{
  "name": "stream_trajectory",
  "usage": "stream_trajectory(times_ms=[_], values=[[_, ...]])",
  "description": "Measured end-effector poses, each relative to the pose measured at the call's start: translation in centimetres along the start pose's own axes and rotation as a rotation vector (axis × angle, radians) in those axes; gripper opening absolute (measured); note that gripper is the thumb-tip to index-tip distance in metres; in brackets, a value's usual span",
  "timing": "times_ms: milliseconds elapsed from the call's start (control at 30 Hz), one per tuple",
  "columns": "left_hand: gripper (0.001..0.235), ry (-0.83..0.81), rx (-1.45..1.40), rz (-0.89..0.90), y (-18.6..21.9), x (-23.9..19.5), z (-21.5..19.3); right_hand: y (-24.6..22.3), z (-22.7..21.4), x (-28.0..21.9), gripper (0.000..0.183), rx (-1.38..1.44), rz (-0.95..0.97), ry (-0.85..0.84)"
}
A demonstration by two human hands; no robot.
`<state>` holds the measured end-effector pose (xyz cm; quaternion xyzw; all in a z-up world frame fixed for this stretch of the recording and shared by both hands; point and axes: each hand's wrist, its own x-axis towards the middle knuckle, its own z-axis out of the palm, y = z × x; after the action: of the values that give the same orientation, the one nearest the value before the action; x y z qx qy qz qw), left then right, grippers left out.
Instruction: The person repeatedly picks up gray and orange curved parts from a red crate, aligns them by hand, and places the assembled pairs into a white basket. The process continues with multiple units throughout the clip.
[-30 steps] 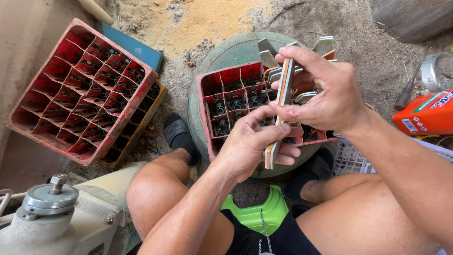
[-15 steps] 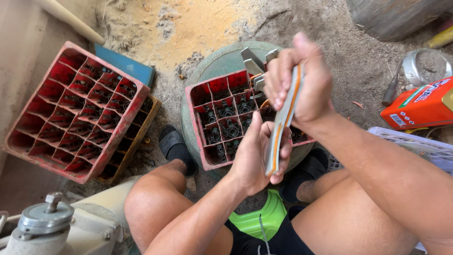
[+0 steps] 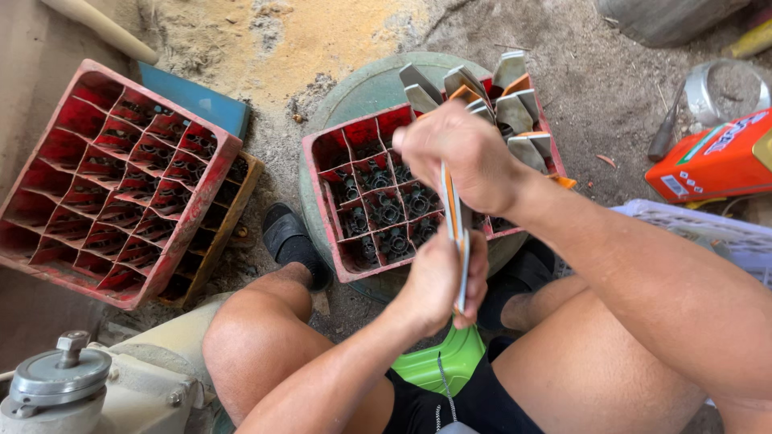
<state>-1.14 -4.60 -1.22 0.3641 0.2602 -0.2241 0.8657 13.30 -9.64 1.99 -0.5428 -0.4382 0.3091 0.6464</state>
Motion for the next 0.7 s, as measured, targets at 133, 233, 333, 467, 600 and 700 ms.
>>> stream_trajectory(times_ms=[133, 233, 333, 467, 600, 700], values=[[0.063, -0.122, -0.37, 0.059, 0.8, -0.8, 0.4, -2.5, 1.7, -0.4, 0.055, -0.05, -0.282, 0.306], [0.056, -0.189, -0.45, 0.071, 2.1, -0.5, 1.0, -4.0, 1.7, 1.9, 0.049, -0.084, -0.246, 0.444], [0.05, -0.169, -0.427, 0.12, 4.3, 0.1, 0.5, -4.7, 0.8, 3.4, 0.036, -0.19, -0.158, 0.397], [0.052, -0.185, -0.452, 0.201, 6.2, 0.1, -1.4, -6.4, -0.5, 1.0, 0.023, -0.504, -0.118, 0.239], [0.051, 0.044, 0.055, 0.227, 4.7, 0.2, -0.5, -8.3, -1.4, -2.2, 0.026, -0.725, -0.016, 0.127], [0.047, -0.06, 0.482, 0.313, 3.2, 0.0, 0.3, -10.9, -4.4, -6.7, 0.032, -0.868, 0.03, 0.162]])
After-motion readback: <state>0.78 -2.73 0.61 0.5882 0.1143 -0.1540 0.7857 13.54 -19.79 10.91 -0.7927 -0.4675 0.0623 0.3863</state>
